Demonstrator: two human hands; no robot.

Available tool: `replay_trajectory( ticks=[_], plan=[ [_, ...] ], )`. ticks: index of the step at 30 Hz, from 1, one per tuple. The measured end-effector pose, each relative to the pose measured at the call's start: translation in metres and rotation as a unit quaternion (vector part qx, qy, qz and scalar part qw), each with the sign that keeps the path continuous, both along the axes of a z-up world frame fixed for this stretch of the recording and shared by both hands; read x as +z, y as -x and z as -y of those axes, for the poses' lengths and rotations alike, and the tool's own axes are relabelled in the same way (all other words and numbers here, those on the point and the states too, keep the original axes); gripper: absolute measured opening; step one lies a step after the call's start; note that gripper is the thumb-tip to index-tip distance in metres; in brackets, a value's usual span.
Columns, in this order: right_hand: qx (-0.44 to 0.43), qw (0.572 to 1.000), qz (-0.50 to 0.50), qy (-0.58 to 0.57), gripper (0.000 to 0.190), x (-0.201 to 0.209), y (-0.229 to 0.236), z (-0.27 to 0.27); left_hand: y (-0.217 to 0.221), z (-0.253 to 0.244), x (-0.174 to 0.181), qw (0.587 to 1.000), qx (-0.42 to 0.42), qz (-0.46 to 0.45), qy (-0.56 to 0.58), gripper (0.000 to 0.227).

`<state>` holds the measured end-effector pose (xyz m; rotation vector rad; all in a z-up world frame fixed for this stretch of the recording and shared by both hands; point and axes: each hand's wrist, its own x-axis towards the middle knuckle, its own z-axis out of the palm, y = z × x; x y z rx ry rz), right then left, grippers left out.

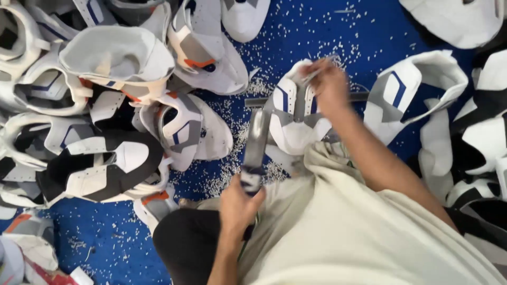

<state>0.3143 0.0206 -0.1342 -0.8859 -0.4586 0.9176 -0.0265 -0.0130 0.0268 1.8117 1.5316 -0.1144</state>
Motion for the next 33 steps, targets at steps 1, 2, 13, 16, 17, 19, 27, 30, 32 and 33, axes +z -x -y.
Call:
replay_trajectory(
  ticks=[1, 2, 13, 16, 17, 19, 27, 30, 32, 33],
  plan=[
    [0.005, 1.000, 0.000, -0.002, 0.019, 0.005, -0.007, 0.011, 0.014, 0.006, 0.007, 1.000, 0.005, 0.000, -0.002, 0.054],
    [-0.041, 0.996, -0.070, 0.026, 0.013, 0.011, -0.012, 0.022, 0.030, 0.011, 0.016, 0.997, -0.033, -0.070, -0.008, 0.059],
    [-0.008, 0.914, 0.194, 0.356, 0.026, -0.034, -0.037, 0.088, -0.062, -0.082, -0.050, 0.962, -0.191, 0.039, -0.191, 0.065],
    [-0.004, 0.896, 0.298, 0.329, 0.024, -0.065, -0.049, 0.084, -0.137, -0.125, -0.129, 0.970, -0.153, 0.018, -0.187, 0.068],
    [-0.006, 0.902, 0.227, 0.366, 0.027, -0.067, -0.050, 0.085, -0.160, -0.133, -0.166, 0.979, -0.099, 0.119, -0.128, 0.052],
    [-0.002, 0.901, 0.158, 0.404, 0.032, -0.053, -0.045, 0.082, -0.187, -0.145, -0.183, 0.973, -0.039, 0.219, -0.066, 0.040],
    [0.030, 0.862, 0.400, 0.309, 0.067, 0.057, -0.016, 0.033, -0.212, -0.170, -0.121, 0.797, 0.232, 0.549, 0.099, 0.080],
    [0.036, 0.800, 0.472, 0.368, 0.061, 0.081, -0.010, 0.029, -0.225, -0.167, -0.113, 0.780, 0.182, 0.590, 0.098, 0.089],
    [0.036, 0.815, 0.476, 0.330, 0.063, 0.053, -0.014, 0.031, -0.235, -0.166, -0.122, 0.816, 0.154, 0.554, 0.060, 0.081],
    [0.031, 0.828, 0.477, 0.291, 0.065, 0.040, -0.019, 0.037, -0.245, -0.162, -0.127, 0.848, 0.120, 0.516, 0.022, 0.073]
  ],
)
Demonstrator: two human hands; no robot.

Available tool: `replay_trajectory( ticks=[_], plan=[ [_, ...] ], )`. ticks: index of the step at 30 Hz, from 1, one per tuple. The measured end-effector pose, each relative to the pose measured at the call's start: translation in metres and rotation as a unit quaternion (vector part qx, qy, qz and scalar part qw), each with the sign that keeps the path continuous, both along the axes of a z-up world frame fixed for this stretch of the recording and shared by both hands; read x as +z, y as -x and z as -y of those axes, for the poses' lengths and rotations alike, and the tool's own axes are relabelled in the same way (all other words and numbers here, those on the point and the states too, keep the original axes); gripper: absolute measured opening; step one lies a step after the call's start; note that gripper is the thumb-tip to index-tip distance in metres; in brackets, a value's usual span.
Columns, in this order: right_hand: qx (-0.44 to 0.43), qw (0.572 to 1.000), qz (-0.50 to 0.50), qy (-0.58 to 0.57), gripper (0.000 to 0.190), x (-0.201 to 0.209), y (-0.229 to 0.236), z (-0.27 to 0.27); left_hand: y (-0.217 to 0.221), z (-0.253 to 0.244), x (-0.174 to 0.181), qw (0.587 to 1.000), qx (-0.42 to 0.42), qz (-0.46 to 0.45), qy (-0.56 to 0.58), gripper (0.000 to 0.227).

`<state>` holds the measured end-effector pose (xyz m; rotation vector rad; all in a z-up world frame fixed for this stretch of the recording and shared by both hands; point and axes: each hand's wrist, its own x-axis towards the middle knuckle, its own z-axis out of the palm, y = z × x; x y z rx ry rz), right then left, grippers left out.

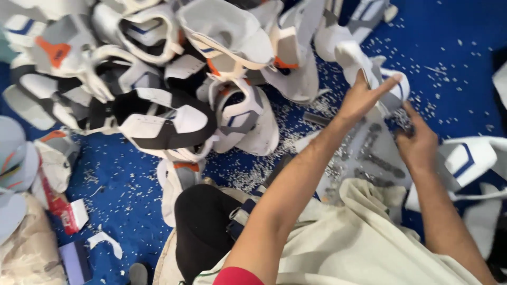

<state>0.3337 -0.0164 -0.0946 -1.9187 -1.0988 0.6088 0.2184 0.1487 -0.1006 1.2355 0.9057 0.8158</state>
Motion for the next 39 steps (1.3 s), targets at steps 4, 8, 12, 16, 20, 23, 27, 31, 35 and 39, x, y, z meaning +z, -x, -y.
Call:
replay_trajectory(
  ticks=[4, 8, 12, 16, 20, 23, 27, 31, 35, 39],
  plan=[
    [0.020, 0.998, 0.046, -0.045, 0.064, -0.001, -0.004, 0.013, 0.019, -0.009, -0.063, 0.981, -0.009, -0.155, -0.114, 0.040],
    [-0.104, 0.988, -0.114, 0.017, 0.048, -0.021, -0.011, 0.048, 0.115, -0.005, 0.054, 0.936, 0.175, -0.110, -0.284, 0.013],
    [-0.128, 0.991, -0.016, 0.021, 0.039, -0.045, -0.025, 0.084, 0.168, 0.016, 0.136, 0.937, 0.166, 0.294, -0.090, 0.030],
    [-0.098, 0.992, 0.072, 0.039, 0.038, -0.047, -0.015, 0.111, 0.183, 0.055, 0.036, 0.921, -0.059, -0.281, -0.264, 0.063],
    [-0.130, 0.990, 0.033, 0.032, 0.042, -0.051, -0.007, 0.129, 0.183, 0.081, -0.008, 0.886, -0.119, -0.375, -0.244, 0.071],
    [-0.145, 0.988, -0.056, -0.005, 0.040, -0.042, -0.014, 0.116, 0.165, 0.063, -0.020, 0.884, -0.114, -0.372, -0.259, 0.076],
    [-0.190, 0.960, -0.198, 0.062, 0.045, -0.011, 0.002, 0.102, 0.159, 0.058, 0.007, 0.939, -0.115, -0.306, -0.110, 0.082],
    [-0.136, 0.980, -0.143, 0.015, 0.032, -0.035, 0.004, 0.124, 0.159, 0.058, 0.005, 0.931, -0.150, -0.321, -0.087, 0.069],
    [-0.149, 0.987, -0.019, 0.057, 0.020, -0.036, 0.003, 0.136, 0.157, 0.058, -0.010, 0.930, -0.149, -0.286, -0.175, 0.069],
    [-0.114, 0.991, -0.030, 0.059, 0.026, 0.019, 0.011, 0.136, 0.158, 0.055, -0.009, 0.925, -0.141, -0.298, -0.187, 0.071]
  ],
)
